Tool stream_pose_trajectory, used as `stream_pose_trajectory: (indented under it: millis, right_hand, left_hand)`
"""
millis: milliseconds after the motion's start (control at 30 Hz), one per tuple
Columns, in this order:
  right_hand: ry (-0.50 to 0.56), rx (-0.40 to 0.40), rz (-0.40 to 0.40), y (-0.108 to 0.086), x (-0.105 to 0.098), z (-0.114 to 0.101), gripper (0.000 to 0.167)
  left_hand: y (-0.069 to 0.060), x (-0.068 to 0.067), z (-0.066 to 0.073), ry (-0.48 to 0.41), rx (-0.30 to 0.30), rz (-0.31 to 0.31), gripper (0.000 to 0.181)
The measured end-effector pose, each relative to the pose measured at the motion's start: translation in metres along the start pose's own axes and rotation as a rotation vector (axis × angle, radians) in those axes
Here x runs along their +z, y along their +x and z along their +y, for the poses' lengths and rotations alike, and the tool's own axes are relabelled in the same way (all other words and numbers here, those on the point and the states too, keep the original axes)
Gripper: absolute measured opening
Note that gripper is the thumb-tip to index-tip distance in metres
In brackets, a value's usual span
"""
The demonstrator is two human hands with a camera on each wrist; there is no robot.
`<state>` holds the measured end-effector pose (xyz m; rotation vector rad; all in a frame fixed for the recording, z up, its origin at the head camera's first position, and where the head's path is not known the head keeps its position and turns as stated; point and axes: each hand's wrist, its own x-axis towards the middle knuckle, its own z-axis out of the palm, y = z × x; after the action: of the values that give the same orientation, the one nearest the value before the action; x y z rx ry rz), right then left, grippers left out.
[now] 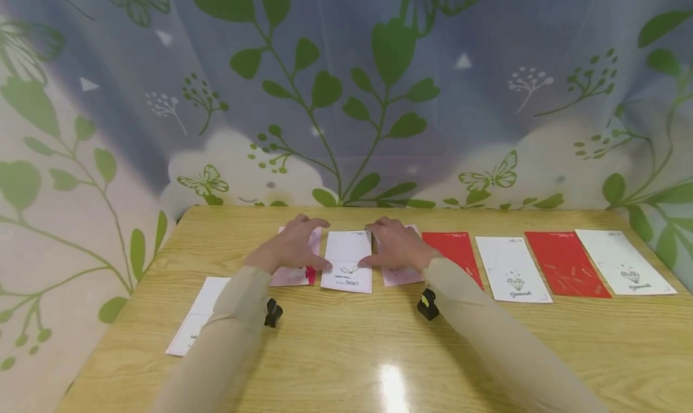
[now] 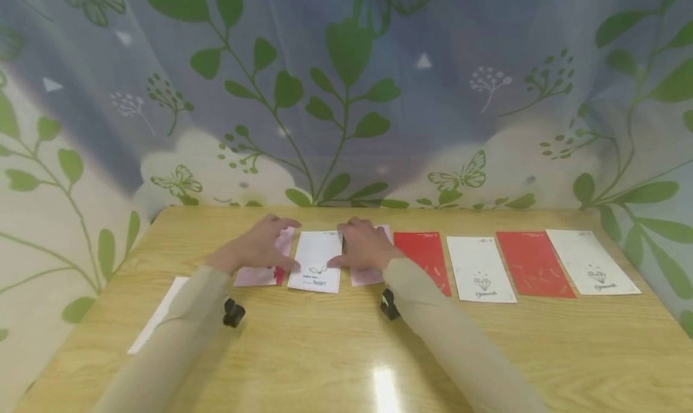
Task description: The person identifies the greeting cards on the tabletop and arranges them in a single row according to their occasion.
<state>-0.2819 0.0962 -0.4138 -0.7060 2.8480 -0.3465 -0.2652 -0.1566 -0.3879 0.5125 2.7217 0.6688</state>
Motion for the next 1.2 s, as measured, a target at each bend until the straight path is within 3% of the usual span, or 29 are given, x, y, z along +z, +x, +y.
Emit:
stream_pose_trajectory:
  millis: [267,533,633,800,1000,1200]
  right_hand:
    - [0.019,-0.001,0.011,0.001,-0.002,-0.002,0.09]
    - [-0.014,0.001,0.084,0.0,0.002,-0.007,0.089]
    - [-0.015,0.007,0.111,-0.002,0.004,-0.007,0.086]
    - [-0.015,0.015,0.149,-0.006,0.007,-0.006,0.085]
    - [0.007,0.006,0.163,-0.012,0.009,-0.006,0.088]
    - [0.193,0.004,0.212,-0.02,0.002,-0.011,0.086]
  left_hand:
    - [0.013,0.002,0.001,0.107,-0.057,-0.03,0.094]
    - [0.019,0.001,-0.001,0.122,-0.038,0.022,0.071]
    - [0.02,0.002,0.0,0.058,-0.022,0.045,0.061]
    - [0.02,0.003,0.005,-0.141,0.043,0.076,0.044]
    - [0.017,0.011,0.01,-0.344,0.037,0.119,0.038]
    - [0.012,0.013,0.01,-0.566,0.046,0.176,0.037]
